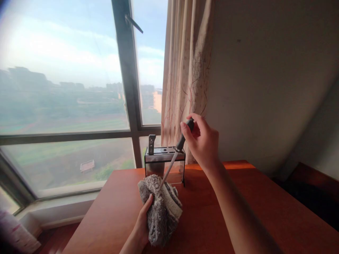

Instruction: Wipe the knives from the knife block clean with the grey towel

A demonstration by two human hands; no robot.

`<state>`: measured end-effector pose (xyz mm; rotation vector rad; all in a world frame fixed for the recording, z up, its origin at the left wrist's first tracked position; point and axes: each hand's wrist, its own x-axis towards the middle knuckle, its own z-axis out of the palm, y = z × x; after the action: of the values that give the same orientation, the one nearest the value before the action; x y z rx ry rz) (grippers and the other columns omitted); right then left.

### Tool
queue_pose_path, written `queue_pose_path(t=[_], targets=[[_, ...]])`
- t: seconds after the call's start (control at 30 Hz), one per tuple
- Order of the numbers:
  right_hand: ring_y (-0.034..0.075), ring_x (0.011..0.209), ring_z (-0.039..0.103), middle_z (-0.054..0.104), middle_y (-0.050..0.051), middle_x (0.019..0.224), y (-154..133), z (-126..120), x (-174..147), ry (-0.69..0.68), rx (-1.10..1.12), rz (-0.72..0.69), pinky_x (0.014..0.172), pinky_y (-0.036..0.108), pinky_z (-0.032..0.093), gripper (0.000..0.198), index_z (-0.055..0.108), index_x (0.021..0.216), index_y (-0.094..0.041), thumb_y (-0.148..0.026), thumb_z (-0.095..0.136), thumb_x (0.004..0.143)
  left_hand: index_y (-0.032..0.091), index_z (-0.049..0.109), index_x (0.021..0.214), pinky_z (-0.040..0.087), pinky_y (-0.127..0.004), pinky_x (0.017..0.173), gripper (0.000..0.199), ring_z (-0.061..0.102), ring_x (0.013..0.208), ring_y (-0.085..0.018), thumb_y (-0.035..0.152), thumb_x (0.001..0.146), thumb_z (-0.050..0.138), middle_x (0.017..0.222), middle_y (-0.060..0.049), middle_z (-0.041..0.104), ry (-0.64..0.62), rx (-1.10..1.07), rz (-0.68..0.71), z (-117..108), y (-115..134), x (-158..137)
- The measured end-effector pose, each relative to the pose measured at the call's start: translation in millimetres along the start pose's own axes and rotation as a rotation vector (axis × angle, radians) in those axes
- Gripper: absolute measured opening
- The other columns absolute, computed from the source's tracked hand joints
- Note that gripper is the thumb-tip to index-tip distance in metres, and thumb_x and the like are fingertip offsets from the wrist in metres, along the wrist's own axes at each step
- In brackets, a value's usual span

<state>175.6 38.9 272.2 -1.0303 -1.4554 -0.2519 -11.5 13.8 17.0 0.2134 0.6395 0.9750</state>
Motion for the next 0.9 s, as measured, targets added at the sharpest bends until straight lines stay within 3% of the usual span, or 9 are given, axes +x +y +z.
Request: queue_pose_path(t=[0.1,0.2,0.37,0.5,0.6,0.7,0.9], targets=[[0.021,0.059,0.066,0.069,0.004,0.081,11.1,-4.3,-32.1,0.132,0.112,0.169,0.053,0.034,0.054,0.024,0.057,0.102,-0.029,-0.045,0.056,0.085,0.012,0.062,0.120,0.049,-0.050,0.094,0.066,0.065,0.105,-0.038,0.058,0.074,0.064,0.100,-0.016,0.075,-0.013,-0.065,0.008,-11.5,7.6,2.6],[0.023,0.062,0.068,0.069,0.006,0.083,22.5,-4.9,-62.9,0.236,0.246,0.303,0.050,0.035,0.055,0.022,0.055,0.100,-0.029,-0.042,0.060,0.083,0.016,0.064,0.118,0.044,-0.049,0.102,0.074,0.058,0.116,-0.038,0.070,0.068,0.061,0.104,-0.014,0.074,-0.062,-0.105,0.113,-25.5,16.6,4.0],[0.021,0.061,0.067,0.068,0.006,0.082,34.7,3.0,-118.3,0.266,0.404,0.549,0.049,0.033,0.055,0.027,0.052,0.095,-0.026,-0.045,0.065,0.079,0.019,0.068,0.115,0.033,-0.044,0.111,0.067,0.050,0.127,-0.033,0.070,0.073,0.057,0.111,-0.012,0.073,-0.296,-0.174,0.314,-40.4,25.1,3.9],[0.015,0.060,0.064,0.067,0.004,0.088,49.3,12.6,-160.1,0.087,0.568,0.717,0.051,0.026,0.053,0.029,0.050,0.094,-0.022,-0.045,0.063,0.082,0.024,0.070,0.113,0.036,-0.040,0.109,0.035,0.061,0.116,-0.026,0.043,0.086,0.059,0.101,-0.006,0.077,-0.368,-0.238,0.381,-36.6,29.0,-2.1],[0.015,0.057,0.062,0.065,0.002,0.080,74.0,22.9,-186.7,-0.127,0.582,0.808,0.046,0.024,0.050,0.030,0.053,0.090,-0.021,-0.050,0.059,0.084,0.024,0.069,0.116,0.044,-0.040,0.103,0.031,0.067,0.105,-0.026,0.029,0.087,0.060,0.093,-0.006,0.078,-0.241,-0.272,0.393,-27.2,33.9,-7.3],[0.010,0.036,0.048,0.050,-0.005,0.047,102.0,36.9,-213.4,-0.330,0.483,0.849,0.033,0.019,0.034,0.040,0.055,0.075,-0.019,-0.058,0.051,0.085,0.020,0.066,0.119,0.050,-0.042,0.096,0.035,0.069,0.099,-0.028,0.022,0.085,0.061,0.091,-0.008,0.078,-0.062,-0.292,0.462,-19.1,38.3,-7.9],[0.006,0.029,0.034,0.046,-0.006,0.042,118.8,53.5,-258.9,-0.665,0.604,0.961,0.031,0.017,0.021,0.051,0.055,0.071,-0.018,-0.067,0.045,0.083,0.018,0.063,0.123,0.053,-0.041,0.091,0.038,0.072,0.091,-0.027,0.016,0.086,0.055,0.091,-0.008,0.078,0.158,-0.301,0.577,-17.0,46.7,-4.7]])
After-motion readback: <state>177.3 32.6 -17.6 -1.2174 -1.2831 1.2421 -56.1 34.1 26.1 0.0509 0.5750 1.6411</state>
